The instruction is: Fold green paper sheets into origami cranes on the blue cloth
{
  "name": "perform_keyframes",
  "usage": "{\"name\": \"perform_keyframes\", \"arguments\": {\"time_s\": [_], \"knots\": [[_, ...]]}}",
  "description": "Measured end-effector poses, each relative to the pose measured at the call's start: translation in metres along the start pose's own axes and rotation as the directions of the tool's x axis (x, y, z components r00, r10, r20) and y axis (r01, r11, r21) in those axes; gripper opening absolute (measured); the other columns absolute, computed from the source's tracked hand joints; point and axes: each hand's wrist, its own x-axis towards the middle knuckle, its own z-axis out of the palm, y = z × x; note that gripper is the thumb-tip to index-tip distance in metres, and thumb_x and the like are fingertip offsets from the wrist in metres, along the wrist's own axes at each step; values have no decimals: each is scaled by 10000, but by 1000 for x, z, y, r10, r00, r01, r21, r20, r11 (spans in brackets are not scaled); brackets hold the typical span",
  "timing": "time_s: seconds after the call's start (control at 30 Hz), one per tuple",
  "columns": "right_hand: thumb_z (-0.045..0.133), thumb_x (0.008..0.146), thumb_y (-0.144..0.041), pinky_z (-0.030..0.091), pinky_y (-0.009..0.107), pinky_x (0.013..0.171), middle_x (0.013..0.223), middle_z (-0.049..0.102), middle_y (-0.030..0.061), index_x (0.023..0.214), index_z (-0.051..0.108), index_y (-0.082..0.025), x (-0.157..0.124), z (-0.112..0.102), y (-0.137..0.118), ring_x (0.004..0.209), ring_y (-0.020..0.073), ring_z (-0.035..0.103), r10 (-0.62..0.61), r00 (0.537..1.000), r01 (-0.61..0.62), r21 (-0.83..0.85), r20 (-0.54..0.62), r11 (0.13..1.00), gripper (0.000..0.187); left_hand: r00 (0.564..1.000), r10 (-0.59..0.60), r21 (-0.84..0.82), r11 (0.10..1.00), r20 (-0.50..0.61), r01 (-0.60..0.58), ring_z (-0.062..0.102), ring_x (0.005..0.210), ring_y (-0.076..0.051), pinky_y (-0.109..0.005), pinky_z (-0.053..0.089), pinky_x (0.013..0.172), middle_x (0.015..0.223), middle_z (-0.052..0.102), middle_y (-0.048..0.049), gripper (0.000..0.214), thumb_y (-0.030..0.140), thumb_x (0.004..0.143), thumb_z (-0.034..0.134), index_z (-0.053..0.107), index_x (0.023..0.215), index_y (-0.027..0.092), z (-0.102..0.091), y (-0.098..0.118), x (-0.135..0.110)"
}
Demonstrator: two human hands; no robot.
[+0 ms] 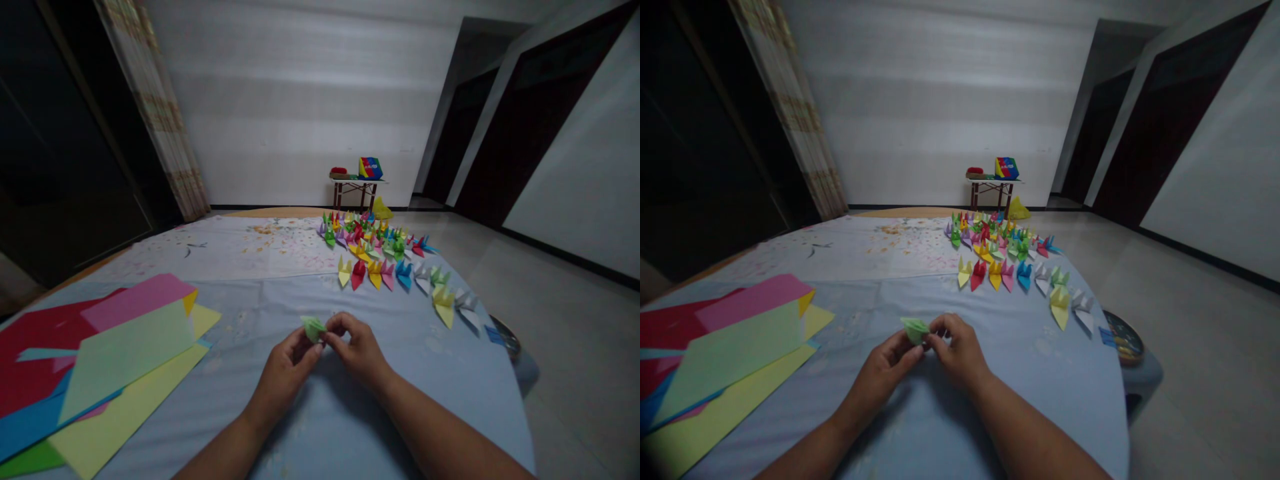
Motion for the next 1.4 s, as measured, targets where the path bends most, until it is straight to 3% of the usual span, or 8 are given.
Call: {"name": "perform_keyframes", "arguments": {"time_s": [0.07, 0.17, 0.3, 0.4, 0.67, 0.83, 1.1, 1.4], "knots": [[604, 749, -304, 400, 249, 613, 665, 567, -3, 726, 541, -174, 3, -1, 2, 611, 119, 505, 137, 990, -142, 232, 40, 962, 146, 999, -20, -45, 999, -40, 18, 564, 1021, -248, -331, 437, 862, 1121, 621, -98, 447, 294, 705, 657, 570, 1126, 175, -1, 0, 0], [669, 680, -396, 371, 219, 565, 640, 554, -18, 722, 519, -167, 6, -1, 6, 560, 96, 481, 246, 956, -294, 514, 162, 806, 277, 995, -52, -118, 992, -85, 42, 525, 1081, -262, -341, 455, 839, 1169, 589, -119, 488, 331, 719, 636, 532, 1167, 168, -1, 2, 0], [729, 612, -409, 294, 184, 495, 589, 514, -33, 722, 523, -152, 5, 0, 8, 499, 65, 413, 294, 907, -420, 658, 300, 625, 347, 992, -95, -139, 987, -82, 83, 550, 1039, -256, -327, 465, 812, 1111, 625, -102, 400, 331, 727, 620, 592, 1093, 171, 1, 7, 0], [750, 592, -393, 268, 180, 481, 553, 492, -43, 716, 524, -147, 4, 0, 6, 477, 55, 385, 306, 892, -451, 698, 333, 556, 355, 990, -96, -55, 994, -100, 91, 593, 926, -224, -297, 464, 774, 1015, 664, -87, 341, 316, 718, 629, 635, 1022, 162, 1, 9, 2], [764, 583, -328, 260, 188, 475, 530, 501, -39, 704, 536, -140, 3, 3, 10, 464, 55, 404, 347, 850, -525, 694, 396, 493, 320, 976, -91, 27, 995, -198, 99, 551, 641, -119, -230, 438, 649, 720, 655, -16, 264, 344, 694, 643, 662, 868, 146, -1, 2, 3], [770, 567, -319, 255, 192, 464, 549, 511, -39, 711, 535, -144, 3, 5, 13, 459, 56, 409, 364, 834, -549, 696, 415, 463, 327, 964, -69, 72, 993, -256, 90, 522, 578, -110, -215, 426, 599, 611, 613, 10, 264, 349, 670, 656, 667, 824, 135, 7, 13, -2], [774, 545, -353, 260, 197, 484, 522, 493, -47, 680, 521, -143, 3, 5, 5, 459, 55, 401, 386, 831, -551, 684, 400, 478, 355, 989, -2, 88, 996, -148, 16, 591, 715, -153, -259, 456, 683, 783, 647, -28, 315, 332, 654, 684, 578, 885, 146, 9, 6, -4], [786, 498, -379, 255, 189, 464, 502, 508, -51, 667, 503, -141, 1, 12, 7, 421, 45, 392, 402, 835, -547, 642, 375, 538, 407, 980, 80, 258, 966, -181, -31, 576, 691, -149, -247, 446, 636, 757, 618, -14, 284, 334, 669, 676, 538, 842, 157, 11, 2, -5]]}}
